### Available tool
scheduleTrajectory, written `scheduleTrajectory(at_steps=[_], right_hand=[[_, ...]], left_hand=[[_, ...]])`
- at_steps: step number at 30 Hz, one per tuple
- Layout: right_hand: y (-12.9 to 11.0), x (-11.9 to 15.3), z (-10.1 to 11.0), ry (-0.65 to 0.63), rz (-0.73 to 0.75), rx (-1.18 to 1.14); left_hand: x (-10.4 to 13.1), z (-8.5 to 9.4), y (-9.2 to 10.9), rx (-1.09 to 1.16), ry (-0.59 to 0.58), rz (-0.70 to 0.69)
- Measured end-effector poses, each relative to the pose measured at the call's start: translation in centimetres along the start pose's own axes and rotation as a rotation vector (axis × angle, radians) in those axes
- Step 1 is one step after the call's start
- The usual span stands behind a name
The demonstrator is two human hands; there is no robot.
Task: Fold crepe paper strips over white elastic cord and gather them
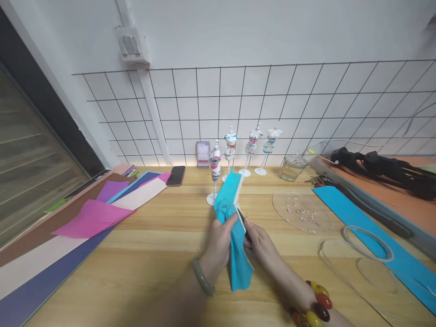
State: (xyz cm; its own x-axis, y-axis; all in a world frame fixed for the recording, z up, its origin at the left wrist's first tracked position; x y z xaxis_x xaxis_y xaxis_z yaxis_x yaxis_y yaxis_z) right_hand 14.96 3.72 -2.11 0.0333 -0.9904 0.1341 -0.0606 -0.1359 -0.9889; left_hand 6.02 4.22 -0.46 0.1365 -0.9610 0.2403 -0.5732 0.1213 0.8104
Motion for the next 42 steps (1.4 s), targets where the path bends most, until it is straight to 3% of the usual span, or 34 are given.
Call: scheduleTrajectory(at_steps=[22,24,28,31,36,42], right_hand=[[-0.1,-0.1,0.2,0.003,0.044,0.042],[0.0,-0.2,0.3,0.005,0.051,0.053],[0.0,-0.1,0.2,-0.009,0.072,0.072],[-0.4,0.1,-0.1,-0.031,0.071,0.084],[-0.9,0.4,-0.3,-0.025,0.094,0.15],[-1.0,0.5,-0.3,-0.035,0.089,0.124]], left_hand=[[-0.3,0.1,-0.3,0.019,-0.028,0.002],[-0.6,0.2,-0.3,0.087,-0.048,0.047],[-1.2,0.0,-0.3,0.267,-0.191,0.3],[-1.6,0.4,-0.1,0.258,-0.216,0.395],[-2.1,1.3,0.8,0.14,-0.082,0.28],[-2.0,0.9,1.3,0.1,-0.099,0.164]])
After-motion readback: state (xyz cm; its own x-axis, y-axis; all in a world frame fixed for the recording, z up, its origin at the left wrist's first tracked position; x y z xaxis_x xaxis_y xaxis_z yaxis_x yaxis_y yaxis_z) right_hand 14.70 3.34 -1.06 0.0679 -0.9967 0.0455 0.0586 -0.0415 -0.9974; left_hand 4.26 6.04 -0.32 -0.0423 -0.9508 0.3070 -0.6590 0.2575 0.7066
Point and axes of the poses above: each hand's wrist, its own x-axis away from the middle knuckle, its own z-axis out of the back of the hand, y = z × x, the point moved 5 cm from there along -x, towards the middle knuckle, and after that the axes turned 9 degrees about y, right-handed, at the moved point
